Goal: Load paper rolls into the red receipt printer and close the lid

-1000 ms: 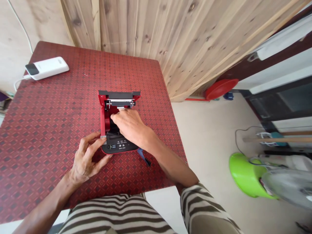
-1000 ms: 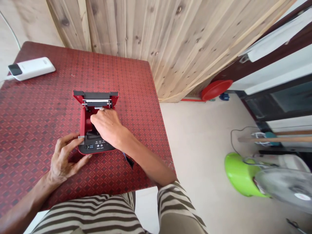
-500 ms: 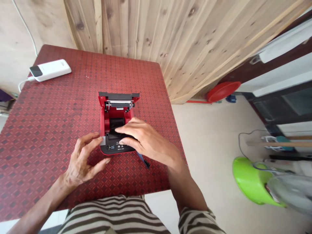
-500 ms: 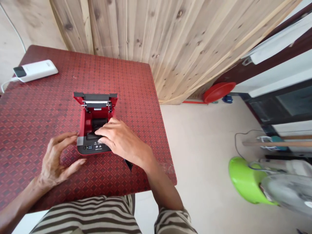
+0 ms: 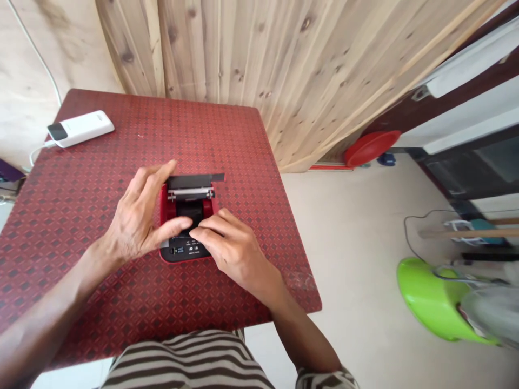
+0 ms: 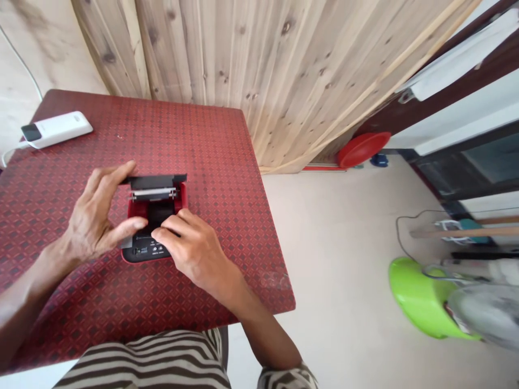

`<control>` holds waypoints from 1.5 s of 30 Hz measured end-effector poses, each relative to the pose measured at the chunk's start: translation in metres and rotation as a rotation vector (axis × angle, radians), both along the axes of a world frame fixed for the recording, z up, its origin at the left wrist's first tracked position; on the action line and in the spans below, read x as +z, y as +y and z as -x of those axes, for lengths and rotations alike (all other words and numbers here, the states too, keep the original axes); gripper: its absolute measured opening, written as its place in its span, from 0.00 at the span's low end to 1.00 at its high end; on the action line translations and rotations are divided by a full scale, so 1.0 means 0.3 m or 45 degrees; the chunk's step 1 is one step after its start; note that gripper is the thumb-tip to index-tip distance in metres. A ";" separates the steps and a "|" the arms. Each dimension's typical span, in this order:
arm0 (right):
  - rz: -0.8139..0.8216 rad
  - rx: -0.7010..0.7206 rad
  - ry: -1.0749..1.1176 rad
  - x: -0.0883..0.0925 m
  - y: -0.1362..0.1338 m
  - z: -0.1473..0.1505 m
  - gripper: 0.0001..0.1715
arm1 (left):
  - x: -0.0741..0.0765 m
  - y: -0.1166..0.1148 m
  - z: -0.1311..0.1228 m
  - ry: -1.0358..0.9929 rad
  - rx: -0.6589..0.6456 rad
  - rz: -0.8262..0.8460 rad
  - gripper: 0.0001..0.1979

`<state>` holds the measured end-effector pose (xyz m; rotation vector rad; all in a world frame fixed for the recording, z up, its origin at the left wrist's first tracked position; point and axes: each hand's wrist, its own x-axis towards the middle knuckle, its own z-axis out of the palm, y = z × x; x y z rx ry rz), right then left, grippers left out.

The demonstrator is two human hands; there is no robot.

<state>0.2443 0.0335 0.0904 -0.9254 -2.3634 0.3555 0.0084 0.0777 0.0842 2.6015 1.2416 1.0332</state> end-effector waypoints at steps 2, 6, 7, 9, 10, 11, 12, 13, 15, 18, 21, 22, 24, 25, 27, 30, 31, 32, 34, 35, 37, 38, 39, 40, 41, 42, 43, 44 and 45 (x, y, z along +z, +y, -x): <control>-0.094 -0.047 -0.018 -0.024 -0.024 0.002 0.15 | -0.027 -0.061 0.007 0.035 -0.066 -0.012 0.49; -0.230 -0.122 -0.023 -0.074 -0.051 0.011 0.14 | -0.073 -0.158 0.017 0.117 -0.131 -0.046 0.50; -0.240 -0.134 -0.018 -0.081 -0.054 0.013 0.14 | -0.083 -0.168 0.018 0.127 -0.134 -0.059 0.50; -0.248 -0.147 0.005 -0.085 -0.056 0.016 0.13 | -0.100 -0.176 0.018 0.138 -0.130 -0.092 0.49; -0.251 -0.145 0.022 -0.083 -0.057 0.016 0.13 | -0.105 -0.176 0.017 0.144 -0.125 -0.105 0.47; -0.248 -0.140 0.037 -0.079 -0.057 0.016 0.13 | -0.108 -0.174 0.017 0.148 -0.117 -0.113 0.45; -0.236 -0.134 0.053 -0.074 -0.059 0.014 0.13 | -0.109 -0.173 0.017 0.150 -0.108 -0.116 0.43; -0.217 -0.131 0.074 -0.068 -0.060 0.012 0.13 | -0.108 -0.171 0.016 0.150 -0.101 -0.114 0.41; -0.168 -0.152 0.147 -0.057 -0.061 0.003 0.15 | -0.101 -0.170 0.015 0.146 -0.094 -0.113 0.39; -0.104 -0.272 0.302 -0.052 -0.044 -0.031 0.17 | -0.095 -0.168 0.013 0.147 -0.083 -0.114 0.38; -0.033 -0.435 0.406 -0.093 0.008 -0.089 0.13 | -0.106 -0.169 0.013 0.148 -0.080 -0.094 0.39; 0.005 -0.482 0.417 -0.120 0.031 -0.110 0.11 | -0.113 -0.172 0.013 0.143 -0.087 -0.084 0.40; 0.120 -0.561 0.393 -0.189 0.077 -0.148 0.11 | -0.131 -0.185 0.015 0.114 -0.084 -0.064 0.41; 0.190 -0.588 0.361 -0.226 0.097 -0.162 0.11 | -0.141 -0.196 0.016 0.086 -0.064 -0.065 0.42; 0.294 -0.631 0.294 -0.295 0.125 -0.179 0.12 | -0.160 -0.226 0.021 0.020 0.010 -0.095 0.43; 0.311 -0.663 0.218 -0.357 0.136 -0.179 0.12 | -0.187 -0.278 0.030 -0.023 0.138 -0.173 0.43; 0.299 -0.670 0.196 -0.365 0.135 -0.176 0.12 | -0.195 -0.292 0.032 -0.016 0.164 -0.189 0.42; 0.289 -0.675 0.181 -0.369 0.133 -0.173 0.12 | -0.204 -0.304 0.033 -0.010 0.184 -0.200 0.42; 0.280 -0.678 0.173 -0.369 0.129 -0.170 0.12 | -0.221 -0.317 0.034 -0.010 0.213 -0.211 0.43; 0.278 -0.680 0.180 -0.367 0.128 -0.169 0.12 | -0.228 -0.319 0.034 -0.018 0.221 -0.212 0.43; 0.279 -0.677 0.199 -0.363 0.128 -0.171 0.12 | -0.237 -0.316 0.033 -0.039 0.237 -0.198 0.43; 0.282 -0.677 0.205 -0.362 0.129 -0.172 0.12 | -0.239 -0.314 0.033 -0.048 0.238 -0.187 0.42; 0.285 -0.678 0.208 -0.362 0.129 -0.172 0.12 | -0.240 -0.311 0.033 -0.056 0.237 -0.174 0.41; 0.287 -0.680 0.209 -0.362 0.130 -0.173 0.11 | -0.239 -0.309 0.032 -0.063 0.236 -0.162 0.40; 0.288 -0.683 0.208 -0.362 0.130 -0.173 0.11 | -0.236 -0.308 0.031 -0.074 0.235 -0.153 0.40; 0.289 -0.686 0.205 -0.362 0.130 -0.173 0.11 | -0.233 -0.307 0.030 -0.088 0.234 -0.146 0.39; 0.290 -0.688 0.201 -0.363 0.130 -0.172 0.11 | -0.229 -0.307 0.029 -0.106 0.235 -0.137 0.38; 0.291 -0.690 0.199 -0.363 0.130 -0.172 0.11 | -0.225 -0.307 0.027 -0.126 0.237 -0.122 0.38; 0.291 -0.689 0.199 -0.364 0.129 -0.173 0.11 | -0.221 -0.307 0.025 -0.150 0.238 -0.103 0.38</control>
